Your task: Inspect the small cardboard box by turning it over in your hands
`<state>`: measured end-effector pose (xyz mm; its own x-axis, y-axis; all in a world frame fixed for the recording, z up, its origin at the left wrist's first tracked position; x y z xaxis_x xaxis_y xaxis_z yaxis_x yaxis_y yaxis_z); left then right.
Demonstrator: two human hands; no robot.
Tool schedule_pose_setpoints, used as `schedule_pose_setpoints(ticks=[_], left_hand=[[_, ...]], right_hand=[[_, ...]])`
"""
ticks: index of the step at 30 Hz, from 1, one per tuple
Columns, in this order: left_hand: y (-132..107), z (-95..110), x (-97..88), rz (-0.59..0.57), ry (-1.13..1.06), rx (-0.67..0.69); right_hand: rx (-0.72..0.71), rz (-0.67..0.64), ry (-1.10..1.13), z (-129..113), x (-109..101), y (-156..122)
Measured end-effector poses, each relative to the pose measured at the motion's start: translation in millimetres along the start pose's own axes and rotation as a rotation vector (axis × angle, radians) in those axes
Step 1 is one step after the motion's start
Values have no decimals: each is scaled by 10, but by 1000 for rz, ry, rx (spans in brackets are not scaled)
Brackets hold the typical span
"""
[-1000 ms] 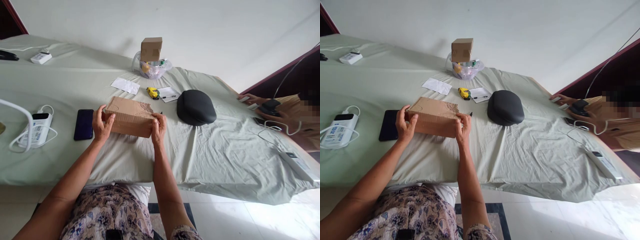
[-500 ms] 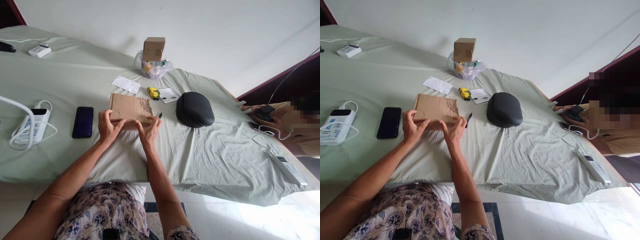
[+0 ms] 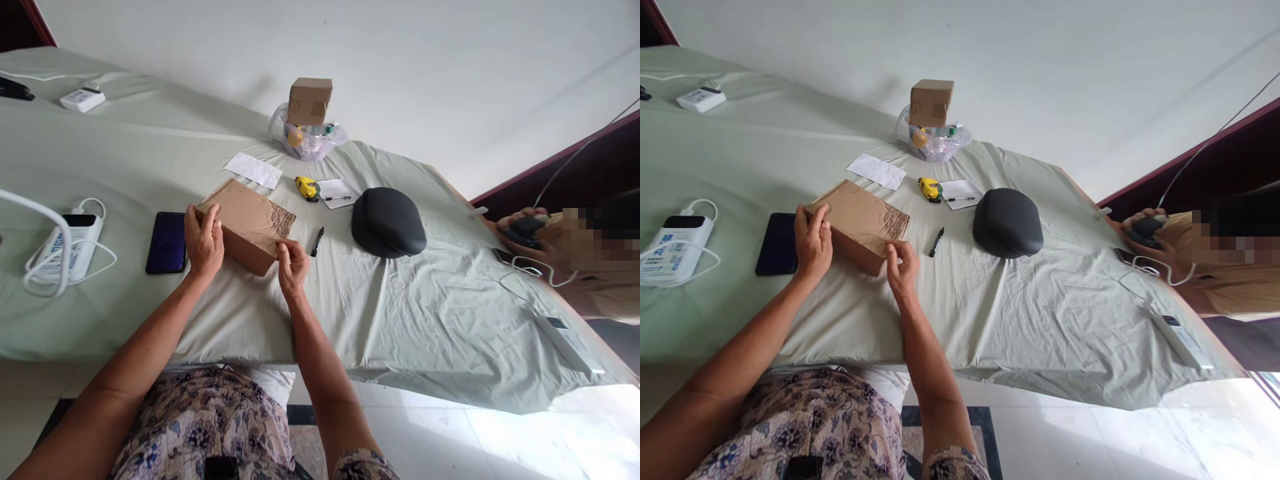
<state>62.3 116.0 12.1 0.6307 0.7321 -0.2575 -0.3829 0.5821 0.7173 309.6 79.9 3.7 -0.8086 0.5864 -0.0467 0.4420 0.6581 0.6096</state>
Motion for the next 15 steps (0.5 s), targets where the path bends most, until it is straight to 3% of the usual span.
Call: schedule_pose_setpoints(ticks=[6, 10, 15], left_hand=[[-205, 202, 153, -182, -128, 49], [-290, 315, 187, -271, -192, 91], [-267, 310, 194, -318, -181, 127]], right_hand=[[-180, -91, 28, -262, 221, -215], [-115, -76, 5, -166, 248, -205], [14, -34, 17, 45, 169, -100]])
Point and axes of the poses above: each hand's wrist, its own y-axis towards the middle knuckle, its own x-axis out of the palm, z = x × y, the point moved 9 cm from there along y, towards the middle knuckle, and after that the axes turned 13 degrees about z, right-handed, at the moved point
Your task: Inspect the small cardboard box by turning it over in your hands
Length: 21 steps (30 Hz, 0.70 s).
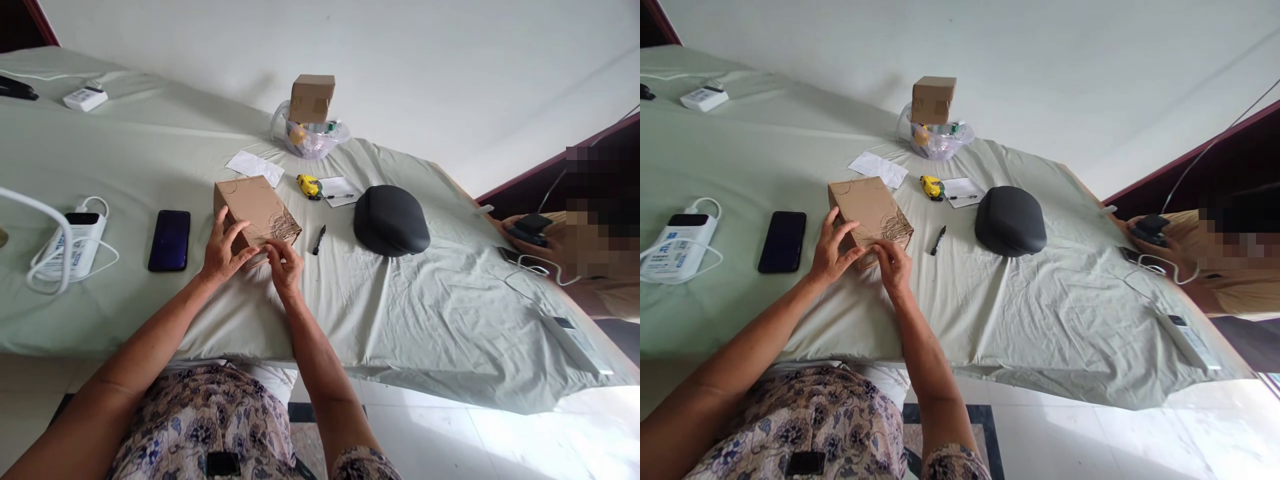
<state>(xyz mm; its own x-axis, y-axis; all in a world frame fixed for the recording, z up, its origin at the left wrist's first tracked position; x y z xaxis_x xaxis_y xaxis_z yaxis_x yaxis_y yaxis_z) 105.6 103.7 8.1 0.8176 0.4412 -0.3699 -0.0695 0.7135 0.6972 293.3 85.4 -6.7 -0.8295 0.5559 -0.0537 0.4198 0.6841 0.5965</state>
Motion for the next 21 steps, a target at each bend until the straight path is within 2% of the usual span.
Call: schedule_pose_setpoints(ticks=[4, 7, 12, 17, 21], left_hand=[[9, -2, 15, -1, 20, 22], [-12, 7, 57, -10, 31, 15], [-46, 17, 76, -1, 22, 13], [-39, -10, 63, -16, -5, 8], [1, -17, -14, 37, -55, -3]], right_hand=[[190, 130, -26, 289, -204, 138], [264, 192, -38, 438, -321, 215], [318, 264, -51, 532, -411, 242], [380, 240, -22, 635, -387, 243], [325, 232, -28, 648, -386, 254]])
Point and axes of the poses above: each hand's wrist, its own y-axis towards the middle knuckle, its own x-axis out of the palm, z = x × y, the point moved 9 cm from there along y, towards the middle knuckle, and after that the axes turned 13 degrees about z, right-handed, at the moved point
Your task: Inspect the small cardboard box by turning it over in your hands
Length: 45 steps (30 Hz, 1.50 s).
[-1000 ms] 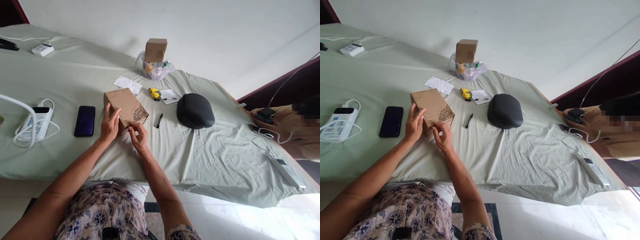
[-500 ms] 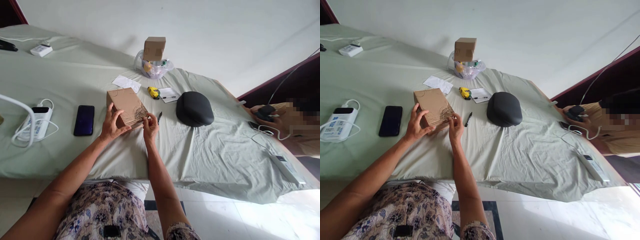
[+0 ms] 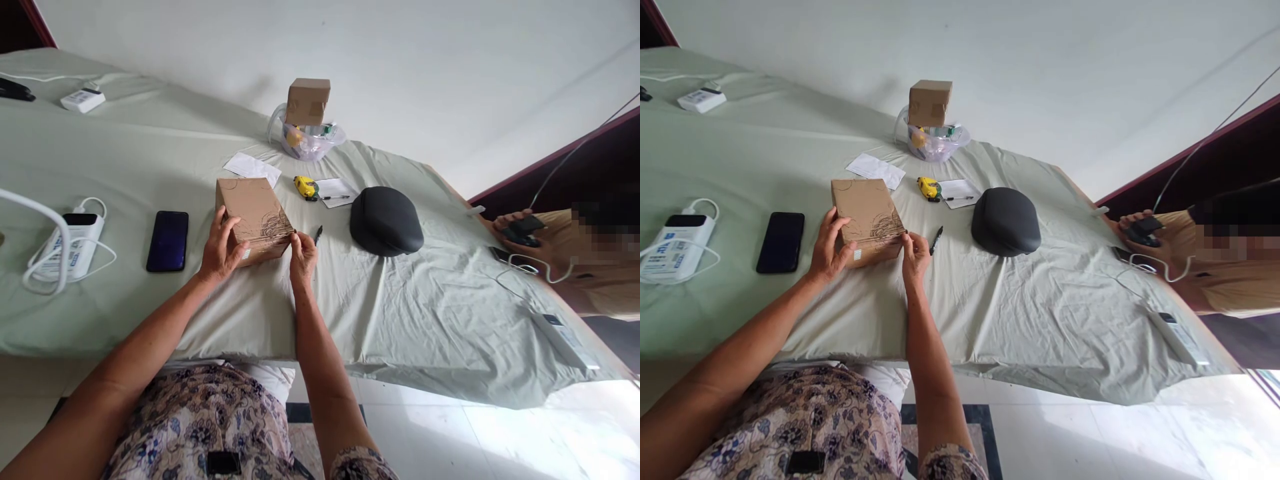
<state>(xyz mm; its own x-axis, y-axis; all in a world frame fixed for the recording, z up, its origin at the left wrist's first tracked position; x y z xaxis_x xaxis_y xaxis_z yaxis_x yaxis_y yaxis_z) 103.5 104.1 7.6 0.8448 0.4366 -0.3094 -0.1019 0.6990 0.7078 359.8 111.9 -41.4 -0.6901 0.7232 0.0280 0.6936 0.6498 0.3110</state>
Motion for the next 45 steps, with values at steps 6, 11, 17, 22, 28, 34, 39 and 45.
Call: schedule_pose_setpoints(ticks=[6, 11, 17, 22, 28, 34, 39, 45], left_hand=[[106, -29, -206, 176, -69, -69], [158, -88, -317, 264, -143, -130], [94, -190, -175, 222, -298, -279], [49, -268, -103, 219, -389, -360], [-18, -310, -37, 222, -472, -440], [-156, -371, 246, 152, -769, -725], [-158, -518, 271, 209, -874, -861], [-232, -657, 284, 220, -789, -903]], right_hand=[[-44, -153, 3, -46, 124, -78], [16, -274, 58, -70, 232, -172], [-78, -145, 229, -226, 131, -168], [-228, -103, 221, -314, 76, -181], [-244, -174, 183, -263, 170, -273], [-181, -331, 115, -189, 394, -501], [-260, -459, -12, -189, 530, -687], [-351, -402, -120, -154, 499, -651]])
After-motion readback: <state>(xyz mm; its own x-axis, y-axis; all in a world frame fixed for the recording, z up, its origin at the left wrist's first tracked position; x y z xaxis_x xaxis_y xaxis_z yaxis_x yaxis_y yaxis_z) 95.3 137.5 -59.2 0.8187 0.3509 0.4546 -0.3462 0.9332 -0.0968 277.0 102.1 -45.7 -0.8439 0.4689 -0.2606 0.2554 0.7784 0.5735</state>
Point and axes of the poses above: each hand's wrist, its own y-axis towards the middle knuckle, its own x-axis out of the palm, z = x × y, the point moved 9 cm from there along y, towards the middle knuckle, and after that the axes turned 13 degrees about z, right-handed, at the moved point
